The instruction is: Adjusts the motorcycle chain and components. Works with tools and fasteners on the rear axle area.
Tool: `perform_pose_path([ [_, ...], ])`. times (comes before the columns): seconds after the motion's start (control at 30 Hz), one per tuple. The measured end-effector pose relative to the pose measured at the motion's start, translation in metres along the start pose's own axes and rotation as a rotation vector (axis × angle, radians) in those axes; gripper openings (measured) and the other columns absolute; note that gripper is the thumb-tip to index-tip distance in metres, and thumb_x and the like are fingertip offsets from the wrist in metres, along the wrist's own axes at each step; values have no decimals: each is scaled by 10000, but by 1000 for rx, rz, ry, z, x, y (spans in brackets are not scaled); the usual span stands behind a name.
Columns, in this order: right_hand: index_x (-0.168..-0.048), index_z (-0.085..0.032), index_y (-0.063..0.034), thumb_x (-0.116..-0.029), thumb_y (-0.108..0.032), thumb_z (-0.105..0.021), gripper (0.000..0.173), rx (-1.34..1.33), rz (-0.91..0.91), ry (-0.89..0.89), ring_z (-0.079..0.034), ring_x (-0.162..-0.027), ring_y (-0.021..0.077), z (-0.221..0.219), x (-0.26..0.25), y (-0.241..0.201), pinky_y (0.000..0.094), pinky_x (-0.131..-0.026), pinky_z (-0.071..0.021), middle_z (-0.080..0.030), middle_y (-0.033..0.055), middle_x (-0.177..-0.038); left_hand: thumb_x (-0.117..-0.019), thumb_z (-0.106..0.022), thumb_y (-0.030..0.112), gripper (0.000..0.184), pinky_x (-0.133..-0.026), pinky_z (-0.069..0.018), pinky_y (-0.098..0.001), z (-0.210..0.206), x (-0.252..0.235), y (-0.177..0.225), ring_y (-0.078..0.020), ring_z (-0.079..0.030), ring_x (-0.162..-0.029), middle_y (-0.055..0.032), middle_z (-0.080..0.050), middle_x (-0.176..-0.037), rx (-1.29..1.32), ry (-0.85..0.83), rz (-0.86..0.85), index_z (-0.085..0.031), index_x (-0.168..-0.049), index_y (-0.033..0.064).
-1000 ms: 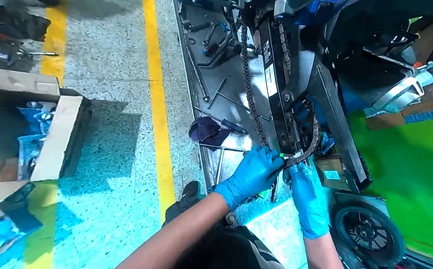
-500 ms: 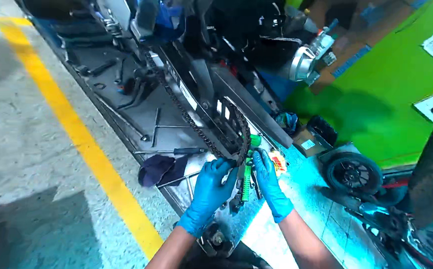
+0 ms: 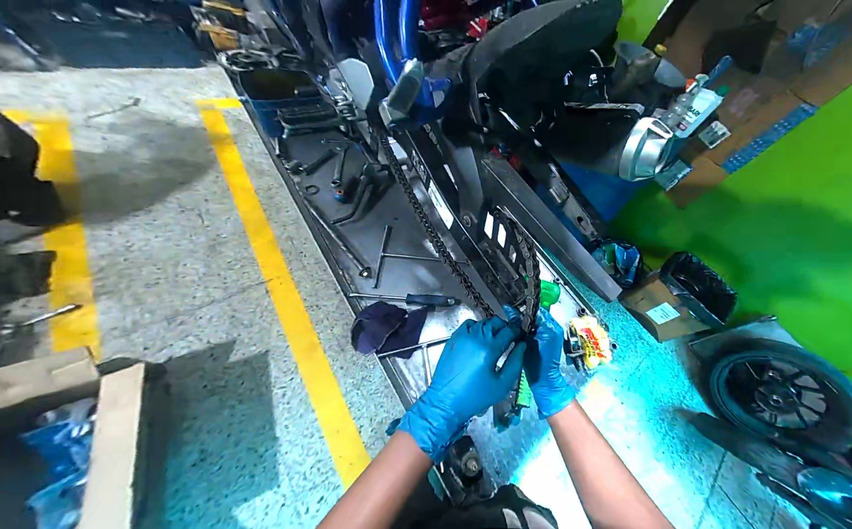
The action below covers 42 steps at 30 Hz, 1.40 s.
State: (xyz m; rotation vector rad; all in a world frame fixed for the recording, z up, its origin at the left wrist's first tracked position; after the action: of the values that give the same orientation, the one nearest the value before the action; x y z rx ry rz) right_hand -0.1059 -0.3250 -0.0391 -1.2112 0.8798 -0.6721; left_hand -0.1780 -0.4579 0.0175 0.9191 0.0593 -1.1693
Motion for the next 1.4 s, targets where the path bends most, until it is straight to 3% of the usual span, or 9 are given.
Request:
perform_pose_path([
  [0.17, -1107, -747, 59, -845, -22, -712, 276, 616, 382, -81, -730, -995, 375, 2, -4, -18, 546, -914, -565, -747, 229, -1054, -975, -573, 271, 347, -855, -574, -513, -9, 6, -19, -261, -727, -940, -91, -739, -1184, 40, -31, 119, -750, -1221, 102],
  [0.23, -1354, -635, 24, -859, -53, -725, 510, 755, 177, -190, -709, -1015, 426, 2, -8, -29, 593, -909, -542, -731, 254, -1086, -961, -569, 249, 352, -838, -574, -503, -10, 9, -21, -252, -723, -911, -96, -739, -1187, 75, -20, 151, -753, -1220, 97],
  [0.33, -1643, -239, -162, -908, -189, -757, 900, 894, -187, -366, -687, -1041, 422, 13, -16, -31, 598, -916, -532, -700, 227, -1161, -934, -553, 253, 339, -726, -575, -426, -4, 5, -12, -192, -683, -784, -81, -742, -1051, 141, -27, 175, -779, -1125, 88],
  [0.53, -1323, -649, -31, -1036, -113, -531, 322, 74, -86, -128, -673, -1101, 127, 50, 14, -50, 322, -978, -550, -697, 86, -1254, -906, -565, 254, 401, -645, -567, -449, -15, 4, 22, -235, -676, -724, -152, -735, -1100, 226, -59, 189, -753, -1189, 42],
  [0.8, -1316, -615, -20, -958, -243, -712, 432, 489, 14, -245, -675, -1073, 235, 34, -6, -59, 449, -948, -554, -678, 162, -1215, -972, -512, 217, 515, -887, -555, -516, -23, 8, 15, -332, -708, -966, -208, -694, -1238, 264, -392, 366, -571, -1457, 57],
  [0.9, -1314, -595, -26, -961, -219, -706, 418, 467, 52, -333, -678, -1014, 193, 40, -10, -59, 402, -898, -573, -677, 140, -1170, -1031, -454, 226, 575, -957, -516, -527, -20, 5, 17, -362, -685, -1039, -225, -695, -1180, 220, -613, 360, -385, -1586, 91],
  [1.13, -1291, -608, -36, -942, -143, -720, 382, 350, -20, -416, -682, -900, 130, 49, -21, -63, 315, -800, -590, -695, 83, -1083, -1069, -418, 273, 604, -969, -496, -564, -11, -8, 18, -374, -666, -1098, -208, -672, -1252, 168, -778, 269, -255, -1645, 192],
  [1.23, -1303, -600, -4, -925, -103, -732, 413, 375, -145, -412, -704, -939, 181, 51, -18, -34, 384, -864, -595, -714, 122, -1084, -1068, -419, 271, 544, -1057, -465, -534, -34, 10, 6, -360, -598, -1270, -159, -460, -1570, 130, -780, 254, -379, -1596, 145],
  [1.4, -1293, -599, 10, -891, 1, -710, 417, 212, -171, -433, -683, -975, 192, 36, -25, -10, 361, -864, -586, -677, 146, -1142, -1055, -432, 247, 448, -1033, -514, -469, -54, 51, -30, -253, -665, -1183, -99, -573, -1482, 396, -586, 433, -573, -1460, 117],
])
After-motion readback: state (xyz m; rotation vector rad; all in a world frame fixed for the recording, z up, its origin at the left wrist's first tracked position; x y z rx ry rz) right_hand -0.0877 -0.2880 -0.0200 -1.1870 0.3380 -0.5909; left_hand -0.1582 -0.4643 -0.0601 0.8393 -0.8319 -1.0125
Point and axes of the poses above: each hand's wrist, its own x-axis away from the middle knuckle, its own z-axis out of the back of the hand, y = z × x, the point moved 4 cm from there along -x, towards the middle knuckle
